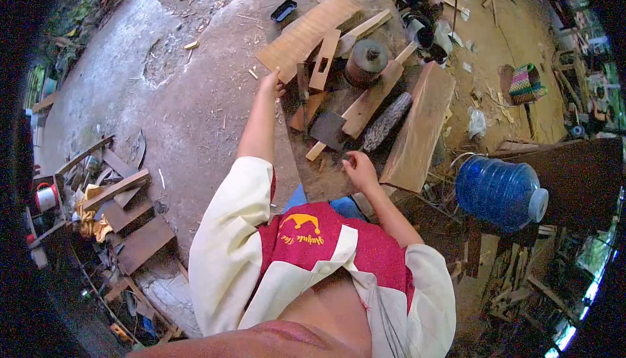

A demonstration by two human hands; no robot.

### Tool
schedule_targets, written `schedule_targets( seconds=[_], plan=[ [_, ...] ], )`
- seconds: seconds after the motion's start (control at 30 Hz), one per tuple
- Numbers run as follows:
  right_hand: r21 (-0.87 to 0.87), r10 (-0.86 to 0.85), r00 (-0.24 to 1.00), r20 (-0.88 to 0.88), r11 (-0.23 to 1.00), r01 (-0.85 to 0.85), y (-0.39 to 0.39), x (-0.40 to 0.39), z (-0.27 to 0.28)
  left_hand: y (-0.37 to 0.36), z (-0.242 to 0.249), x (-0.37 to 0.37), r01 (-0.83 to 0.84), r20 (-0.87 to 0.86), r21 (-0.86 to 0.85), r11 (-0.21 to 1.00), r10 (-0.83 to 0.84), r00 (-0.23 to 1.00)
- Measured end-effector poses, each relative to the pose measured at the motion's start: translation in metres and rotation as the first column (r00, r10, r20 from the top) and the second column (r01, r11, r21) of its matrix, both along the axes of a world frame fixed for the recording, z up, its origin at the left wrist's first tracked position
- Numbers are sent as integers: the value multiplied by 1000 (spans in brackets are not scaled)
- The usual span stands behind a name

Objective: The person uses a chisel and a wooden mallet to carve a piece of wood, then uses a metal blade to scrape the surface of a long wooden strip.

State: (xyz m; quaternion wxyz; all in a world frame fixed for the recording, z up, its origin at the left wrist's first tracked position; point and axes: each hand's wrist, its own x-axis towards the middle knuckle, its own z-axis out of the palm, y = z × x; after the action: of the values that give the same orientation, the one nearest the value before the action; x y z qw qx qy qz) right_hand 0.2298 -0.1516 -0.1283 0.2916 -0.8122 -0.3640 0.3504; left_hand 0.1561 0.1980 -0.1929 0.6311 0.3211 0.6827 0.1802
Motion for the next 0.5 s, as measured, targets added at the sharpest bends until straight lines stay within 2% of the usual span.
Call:
schedule_targets(
  seconds=[0.03, 0.07, 0.1, 0.13, 0.17, 0.2, 0.23, 0.3, 0.33, 0.37, 0.4, 0.43, 0.47, 0.5],
  plan=[
    [0, -3, 1000, -5, 1000, 3, 12, -2, -2, -2, 6, -3, 27, 72, -66, 997, -22, 997],
    [91, 71, 993, 99, 993, -80, 25, -3, -4, -4, 13, -4, 59, 147, -128, 990, -40, 988],
    [172, 132, 969, 209, 970, -169, 39, -3, -6, -6, 14, -4, 63, 146, -126, 990, -44, 988],
    [173, 127, 970, 207, 971, -164, 54, 0, -9, -8, 12, -3, 102, 157, -51, 993, -93, 983],
    [107, 184, 938, 294, 969, -224, 69, 4, -10, -10, 11, -2, 140, 165, 22, 990, -142, 976],
    [36, 244, 895, 373, 960, -277, 82, 7, -12, -10, 5, 0, 145, 163, 20, 989, -147, 976],
    [37, 239, 897, 372, 962, -272, 92, 9, -15, -9, -1, 1, 105, 197, 23, 994, -107, 975],
    [-227, 340, 819, 462, 938, -261, 109, 12, -18, -7, -6, 2, 71, 228, 31, 997, -76, 971],
    [-220, 330, 823, 463, 942, -254, 113, 15, -28, -9, -5, 3, 84, 218, 200, 976, -128, 967],
    [-284, 382, 777, 501, 920, -269, 116, 17, -40, -12, -4, 4, 98, 200, 363, 927, -180, 963],
    [-350, 434, 727, 532, 894, -278, 116, 17, -48, -17, 3, 6, 106, 197, 367, 924, -189, 962],
    [-346, 429, 729, 534, 897, -274, 117, 18, -47, -22, 12, 9, 118, 125, 398, 910, -181, 976],
    [-402, 461, 748, 477, 872, -280, 118, 19, -46, -23, 22, 12, 128, 53, 429, 894, -167, 985],
    [-454, 487, 767, 417, 843, -288, 121, 19, -40, -23, 26, 12, 130, 69, 524, 842, -195, 978]
  ],
)
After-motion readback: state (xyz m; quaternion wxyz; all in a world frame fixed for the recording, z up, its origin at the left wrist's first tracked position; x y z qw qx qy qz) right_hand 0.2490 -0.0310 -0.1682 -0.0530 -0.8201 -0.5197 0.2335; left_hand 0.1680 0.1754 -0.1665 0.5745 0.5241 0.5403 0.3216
